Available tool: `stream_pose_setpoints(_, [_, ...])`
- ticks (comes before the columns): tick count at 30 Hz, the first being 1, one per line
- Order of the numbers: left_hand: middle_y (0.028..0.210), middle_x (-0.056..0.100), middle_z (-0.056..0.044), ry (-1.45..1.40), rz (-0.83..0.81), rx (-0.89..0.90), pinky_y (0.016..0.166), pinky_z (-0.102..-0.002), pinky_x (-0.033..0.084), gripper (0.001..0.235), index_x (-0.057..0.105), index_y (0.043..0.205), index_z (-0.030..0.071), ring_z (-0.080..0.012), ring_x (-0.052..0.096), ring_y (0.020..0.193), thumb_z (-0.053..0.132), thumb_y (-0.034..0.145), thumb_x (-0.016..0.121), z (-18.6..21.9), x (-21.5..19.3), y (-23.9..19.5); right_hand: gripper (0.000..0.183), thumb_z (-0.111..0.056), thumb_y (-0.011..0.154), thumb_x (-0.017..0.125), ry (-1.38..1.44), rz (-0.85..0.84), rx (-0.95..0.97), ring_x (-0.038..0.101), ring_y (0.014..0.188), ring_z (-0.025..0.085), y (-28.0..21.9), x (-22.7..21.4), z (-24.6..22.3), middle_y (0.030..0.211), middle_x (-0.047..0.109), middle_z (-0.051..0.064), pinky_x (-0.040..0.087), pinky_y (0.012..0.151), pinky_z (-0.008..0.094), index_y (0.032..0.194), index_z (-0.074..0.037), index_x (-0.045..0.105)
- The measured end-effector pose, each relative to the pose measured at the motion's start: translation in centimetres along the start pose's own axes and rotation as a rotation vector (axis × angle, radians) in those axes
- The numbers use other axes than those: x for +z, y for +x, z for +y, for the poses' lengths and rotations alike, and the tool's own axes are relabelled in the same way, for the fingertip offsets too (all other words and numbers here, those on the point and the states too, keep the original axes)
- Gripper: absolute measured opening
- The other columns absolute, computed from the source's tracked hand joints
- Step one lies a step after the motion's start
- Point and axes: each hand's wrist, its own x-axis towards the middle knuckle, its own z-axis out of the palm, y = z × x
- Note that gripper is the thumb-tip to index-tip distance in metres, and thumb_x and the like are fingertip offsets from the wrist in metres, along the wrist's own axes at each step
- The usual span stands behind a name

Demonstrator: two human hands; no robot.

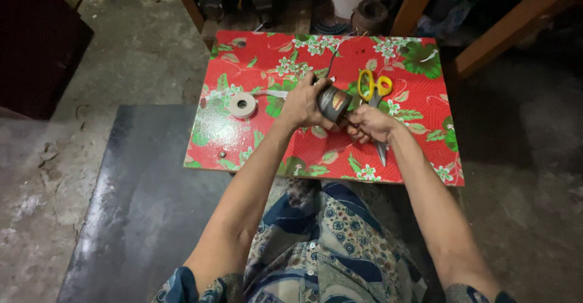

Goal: The person sits on the floor and works on a small electric motor placed on a low floral table. They use their hands to rotate and inspect the motor, then remove the top cover to expose the internal windings and wires. The person continues to manipulate the motor body and wires throughout the clip.

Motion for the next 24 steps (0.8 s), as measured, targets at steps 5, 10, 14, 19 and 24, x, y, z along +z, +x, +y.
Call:
stream_pose_setpoints(5, [0.127, 0.054, -0.018, -0.042, -0.027, -0.014, 0.094, -0.051, 0.052, 0.115, 0.059, 0.133, 0.014, -0.0416, 0.059, 0.117, 0.046, 0.031, 0.102, 0.3, -0.3, -0.3, 0.027, -0.022, 0.101, 0.056, -0.336, 0.097, -0.004, 0.036, 0.044, 0.013, -0.9, 1.9, -1.9, 0.055, 0.05, 0.002, 0.026, 0.04, 0.03, 0.078, -0.007, 0.058])
stream_pose_setpoints(10, [0.125, 0.052, -0.019, -0.043, -0.061, -0.028, 0.094, -0.05, 0.052, 0.118, 0.056, 0.133, 0.013, -0.0423, 0.058, 0.115, 0.046, 0.029, 0.102, 0.4, -0.7, -0.4, 0.033, -0.026, 0.095, 0.058, -0.795, 0.435, -0.062, 0.061, 0.055, 0.025, 1.9, 1.4, 0.1, 0.061, 0.065, 0.012, 0.044, 0.05, 0.039, 0.081, -0.001, 0.072])
stream_pose_setpoints(14, [0.126, 0.05, -0.02, -0.004, -0.074, -0.059, 0.093, -0.051, 0.051, 0.118, 0.055, 0.133, 0.014, -0.043, 0.057, 0.115, 0.046, 0.03, 0.103, 0.8, -0.6, -0.4, 0.022, -0.014, 0.08, 0.062, -1.115, 0.635, -0.35, 0.071, 0.076, 0.041, 3.2, 1.1, 2.1, 0.078, 0.07, 0.027, 0.057, 0.071, 0.05, 0.079, 0.003, 0.075])
stream_pose_setpoints(19, [0.126, 0.052, -0.017, -0.01, -0.088, -0.077, 0.093, -0.05, 0.052, 0.117, 0.056, 0.134, 0.016, -0.0416, 0.058, 0.116, 0.045, 0.03, 0.102, 0.8, -0.5, -0.3, 0.02, -0.011, 0.078, 0.059, -1.21, 0.789, -0.329, 0.069, 0.086, 0.048, 1.2, 4.2, 1.9, 0.086, 0.069, 0.032, 0.055, 0.082, 0.055, 0.081, 0.003, 0.073])
stream_pose_setpoints(24, [0.125, 0.053, -0.017, -0.031, -0.06, -0.049, 0.095, -0.05, 0.052, 0.118, 0.056, 0.134, 0.013, -0.0406, 0.058, 0.117, 0.044, 0.031, 0.102, 0.7, -0.5, -0.4, 0.019, -0.013, 0.093, 0.054, -1.107, 0.837, -0.497, 0.066, 0.084, 0.051, -0.2, 5.5, 3.2, 0.086, 0.067, 0.031, 0.05, 0.076, 0.06, 0.085, 0.002, 0.063])
